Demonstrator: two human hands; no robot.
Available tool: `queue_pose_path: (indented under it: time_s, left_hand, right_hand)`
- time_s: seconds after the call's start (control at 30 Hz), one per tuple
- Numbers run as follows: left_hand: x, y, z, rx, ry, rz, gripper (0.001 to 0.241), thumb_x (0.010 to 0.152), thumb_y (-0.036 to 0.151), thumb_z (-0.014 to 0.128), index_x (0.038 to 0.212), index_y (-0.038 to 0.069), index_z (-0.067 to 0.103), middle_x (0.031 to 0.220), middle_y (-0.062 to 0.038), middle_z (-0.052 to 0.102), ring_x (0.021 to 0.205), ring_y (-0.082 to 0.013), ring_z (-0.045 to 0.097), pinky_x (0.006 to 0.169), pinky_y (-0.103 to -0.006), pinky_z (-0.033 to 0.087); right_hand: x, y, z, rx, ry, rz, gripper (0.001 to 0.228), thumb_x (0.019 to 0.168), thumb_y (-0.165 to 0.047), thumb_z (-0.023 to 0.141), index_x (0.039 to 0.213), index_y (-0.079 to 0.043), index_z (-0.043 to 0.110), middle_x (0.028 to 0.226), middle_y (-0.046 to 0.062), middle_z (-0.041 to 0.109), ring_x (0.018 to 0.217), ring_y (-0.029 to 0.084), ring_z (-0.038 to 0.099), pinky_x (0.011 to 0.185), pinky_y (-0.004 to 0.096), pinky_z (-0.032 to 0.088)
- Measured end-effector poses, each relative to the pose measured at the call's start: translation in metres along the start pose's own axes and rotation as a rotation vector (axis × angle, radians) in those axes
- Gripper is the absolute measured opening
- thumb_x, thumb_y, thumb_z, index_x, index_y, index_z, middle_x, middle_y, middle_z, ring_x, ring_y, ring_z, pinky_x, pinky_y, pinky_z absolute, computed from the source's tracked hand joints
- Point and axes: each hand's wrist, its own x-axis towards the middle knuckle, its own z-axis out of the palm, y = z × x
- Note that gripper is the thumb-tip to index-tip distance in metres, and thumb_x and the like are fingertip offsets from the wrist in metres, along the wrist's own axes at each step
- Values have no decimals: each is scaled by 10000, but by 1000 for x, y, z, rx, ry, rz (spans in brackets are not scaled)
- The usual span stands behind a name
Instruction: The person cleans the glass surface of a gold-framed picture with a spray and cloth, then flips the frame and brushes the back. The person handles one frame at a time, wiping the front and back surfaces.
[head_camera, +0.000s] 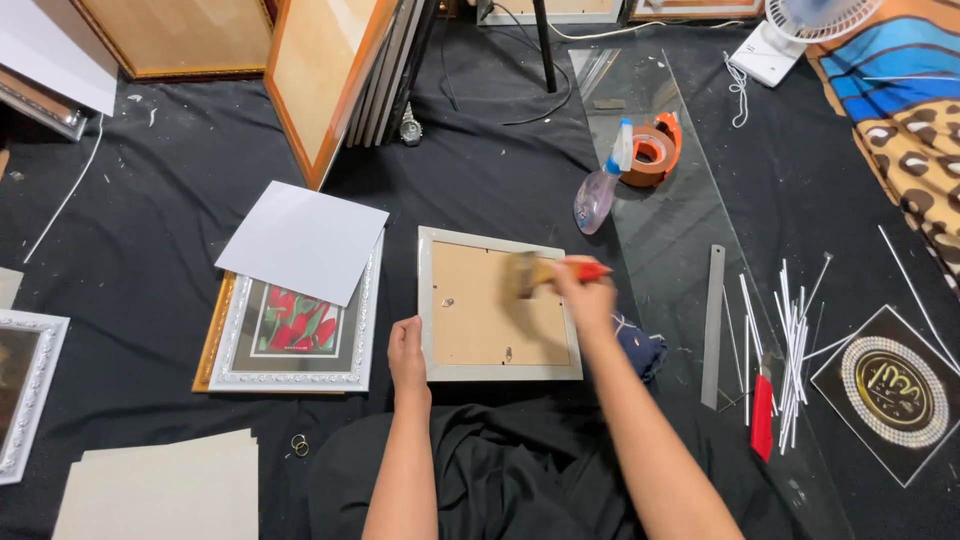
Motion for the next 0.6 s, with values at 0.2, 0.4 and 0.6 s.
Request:
queue_pose_path:
  time_s: [0.2, 0.4, 0.6]
  left_hand:
    - [11, -23, -2, 132, 38, 3, 221, 978, 365, 661, 1071, 165, 669, 951, -68, 677, 1025, -210, 584, 952, -418, 449]
    - [16, -25, 0, 149, 69, -17, 287, 950, 363, 710, 1087, 117, 655, 937, -85, 712, 926, -191, 593, 840, -389, 480]
    - [26, -32, 3, 173, 40, 2, 252, 943, 348, 736, 1079, 145, 675, 957, -65, 739, 893, -168, 631, 801, -362, 503]
  right_hand:
    - [-23, -55, 99, 407, -331, 169, 310, 929, -250, 776, 1182, -79, 725, 1203, 283, 680, 1056, 319, 725, 912, 390, 632]
    - [90, 69, 35, -282, 19, 81, 246, 800, -402, 786, 893, -175, 795, 730, 68, 752, 808, 226, 764, 774, 425, 588]
    - [64, -6, 49, -262, 14, 40, 306, 886, -426, 740, 946, -130, 782, 905, 126, 777, 961, 298, 749, 826, 467, 589]
